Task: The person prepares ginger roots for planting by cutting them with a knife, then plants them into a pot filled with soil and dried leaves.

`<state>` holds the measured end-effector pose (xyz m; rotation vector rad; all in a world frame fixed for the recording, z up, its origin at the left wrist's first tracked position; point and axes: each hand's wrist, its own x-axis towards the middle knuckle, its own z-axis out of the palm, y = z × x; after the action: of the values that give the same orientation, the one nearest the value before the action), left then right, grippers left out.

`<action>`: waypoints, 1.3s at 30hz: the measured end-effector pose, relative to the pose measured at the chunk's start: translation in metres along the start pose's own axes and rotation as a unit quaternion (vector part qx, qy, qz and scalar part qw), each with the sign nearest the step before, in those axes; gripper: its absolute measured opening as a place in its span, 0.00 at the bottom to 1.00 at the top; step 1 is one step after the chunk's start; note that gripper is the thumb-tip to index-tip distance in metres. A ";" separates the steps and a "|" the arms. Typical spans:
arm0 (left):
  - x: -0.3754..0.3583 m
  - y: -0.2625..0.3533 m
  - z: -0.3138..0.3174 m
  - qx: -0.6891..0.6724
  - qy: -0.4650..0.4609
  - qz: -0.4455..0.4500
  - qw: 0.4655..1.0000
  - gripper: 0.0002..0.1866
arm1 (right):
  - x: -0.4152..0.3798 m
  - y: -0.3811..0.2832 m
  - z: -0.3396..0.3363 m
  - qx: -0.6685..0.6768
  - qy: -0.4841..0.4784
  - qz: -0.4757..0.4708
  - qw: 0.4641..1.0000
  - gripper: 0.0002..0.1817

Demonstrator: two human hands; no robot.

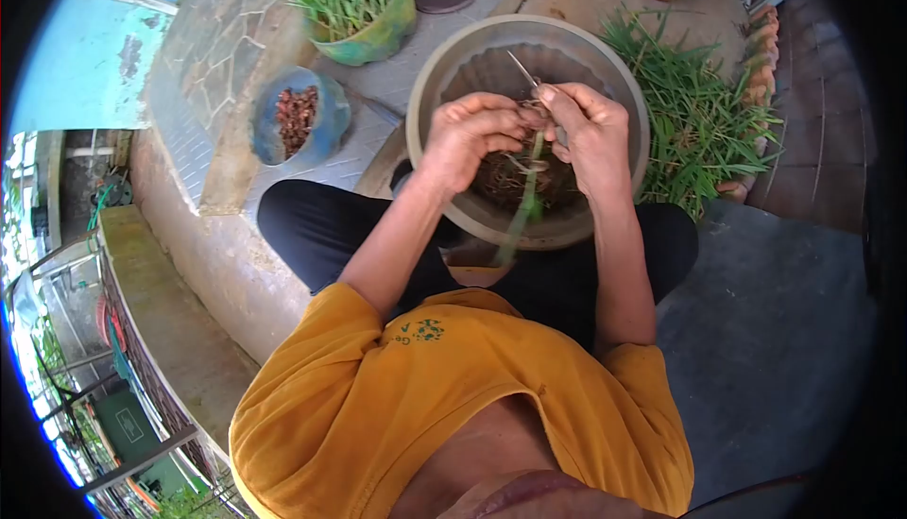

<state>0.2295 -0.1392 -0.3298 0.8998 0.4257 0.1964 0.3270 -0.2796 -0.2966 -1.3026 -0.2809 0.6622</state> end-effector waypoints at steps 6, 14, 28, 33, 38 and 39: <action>0.004 0.010 -0.008 -0.019 -0.034 -0.031 0.999 0.15 | 0.004 -0.005 -0.003 0.021 -0.023 0.047 0.998 0.11; 0.019 0.050 -0.076 -0.035 0.000 0.077 0.996 0.15 | 0.007 -0.003 -0.020 -0.233 0.148 -0.107 0.955 0.13; 0.169 0.167 -0.242 -0.283 0.248 0.257 0.890 0.17 | 0.016 0.000 -0.015 -0.340 0.177 -0.140 0.913 0.14; 0.103 0.123 -0.127 -0.186 0.103 0.124 0.969 0.15 | 0.023 0.005 -0.008 -0.163 0.117 -0.012 0.980 0.17; 0.046 0.041 -0.044 -0.113 -0.096 -0.059 0.987 0.15 | 0.020 0.009 0.017 -0.062 0.035 0.001 0.997 0.19; 0.037 0.028 -0.030 -0.106 -0.061 -0.105 0.987 0.14 | 0.018 0.012 0.017 -0.054 0.014 -0.004 0.998 0.17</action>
<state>0.2496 -0.0879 -0.3337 0.6484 0.3744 -0.0083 0.3288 -0.2540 -0.3068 -1.4130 -0.3030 0.6298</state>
